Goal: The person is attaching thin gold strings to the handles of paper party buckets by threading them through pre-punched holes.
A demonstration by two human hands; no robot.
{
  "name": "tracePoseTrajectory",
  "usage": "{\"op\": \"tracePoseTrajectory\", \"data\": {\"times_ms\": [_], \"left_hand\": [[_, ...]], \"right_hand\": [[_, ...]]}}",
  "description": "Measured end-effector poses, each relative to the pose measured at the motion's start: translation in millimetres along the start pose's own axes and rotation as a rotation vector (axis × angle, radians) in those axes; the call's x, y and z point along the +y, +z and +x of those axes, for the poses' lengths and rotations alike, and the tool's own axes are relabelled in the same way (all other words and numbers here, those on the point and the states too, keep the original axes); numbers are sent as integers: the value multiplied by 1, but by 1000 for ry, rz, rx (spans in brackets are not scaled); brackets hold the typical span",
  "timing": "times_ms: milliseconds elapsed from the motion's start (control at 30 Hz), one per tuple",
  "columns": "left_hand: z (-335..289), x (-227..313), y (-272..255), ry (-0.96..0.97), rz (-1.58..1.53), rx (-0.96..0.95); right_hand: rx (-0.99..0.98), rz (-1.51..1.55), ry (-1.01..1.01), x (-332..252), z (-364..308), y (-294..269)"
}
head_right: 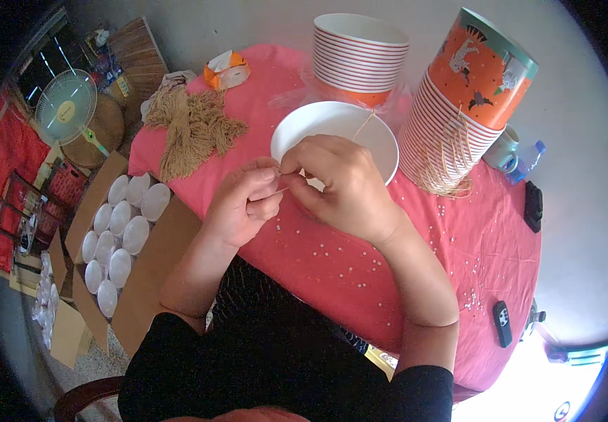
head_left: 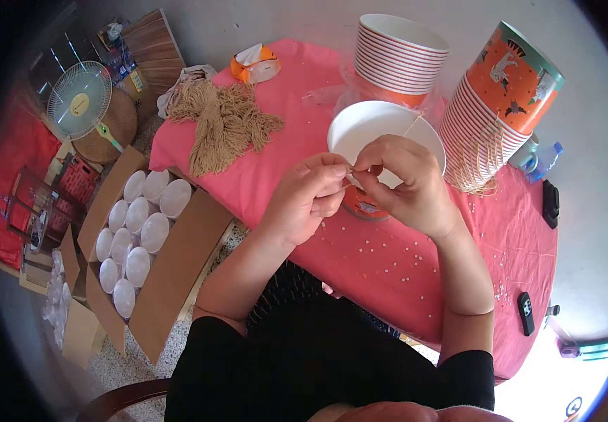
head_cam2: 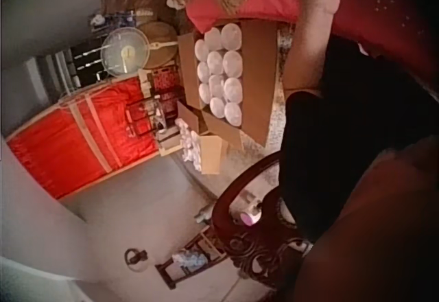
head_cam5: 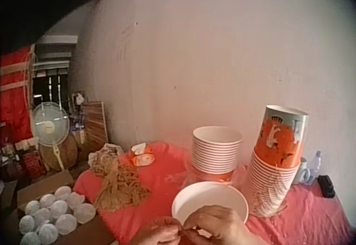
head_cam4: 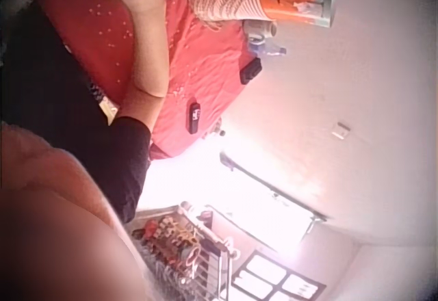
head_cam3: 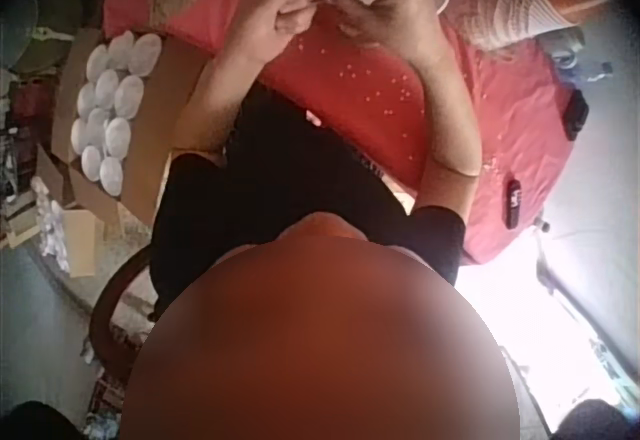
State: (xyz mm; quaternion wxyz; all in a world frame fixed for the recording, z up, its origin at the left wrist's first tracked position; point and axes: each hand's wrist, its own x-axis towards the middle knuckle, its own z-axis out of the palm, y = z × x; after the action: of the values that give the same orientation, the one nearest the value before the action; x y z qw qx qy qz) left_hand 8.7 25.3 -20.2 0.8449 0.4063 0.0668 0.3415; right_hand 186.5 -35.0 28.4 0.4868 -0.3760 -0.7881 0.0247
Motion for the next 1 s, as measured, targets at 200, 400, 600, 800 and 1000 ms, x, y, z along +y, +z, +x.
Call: {"op": "tracePoseTrajectory", "data": {"times_ms": [200, 400, 600, 800, 1000], "left_hand": [[-1, -2, 1, -87, -159, -17], [0, -8, -2, -35, -182, -28], [0, -10, 2, 67, -55, 29], [-1, -9, -2, 144, 129, 42], [0, -8, 8, 375, 623, 166]], "right_hand": [[13, -10, -3, 0, -1, 0], [50, -173, -95, -3, 1, 0], [50, -150, -59, -3, 0, 1], [39, -92, 5, -4, 0, -3], [-26, -184, -11, -5, 0, -5]]}}
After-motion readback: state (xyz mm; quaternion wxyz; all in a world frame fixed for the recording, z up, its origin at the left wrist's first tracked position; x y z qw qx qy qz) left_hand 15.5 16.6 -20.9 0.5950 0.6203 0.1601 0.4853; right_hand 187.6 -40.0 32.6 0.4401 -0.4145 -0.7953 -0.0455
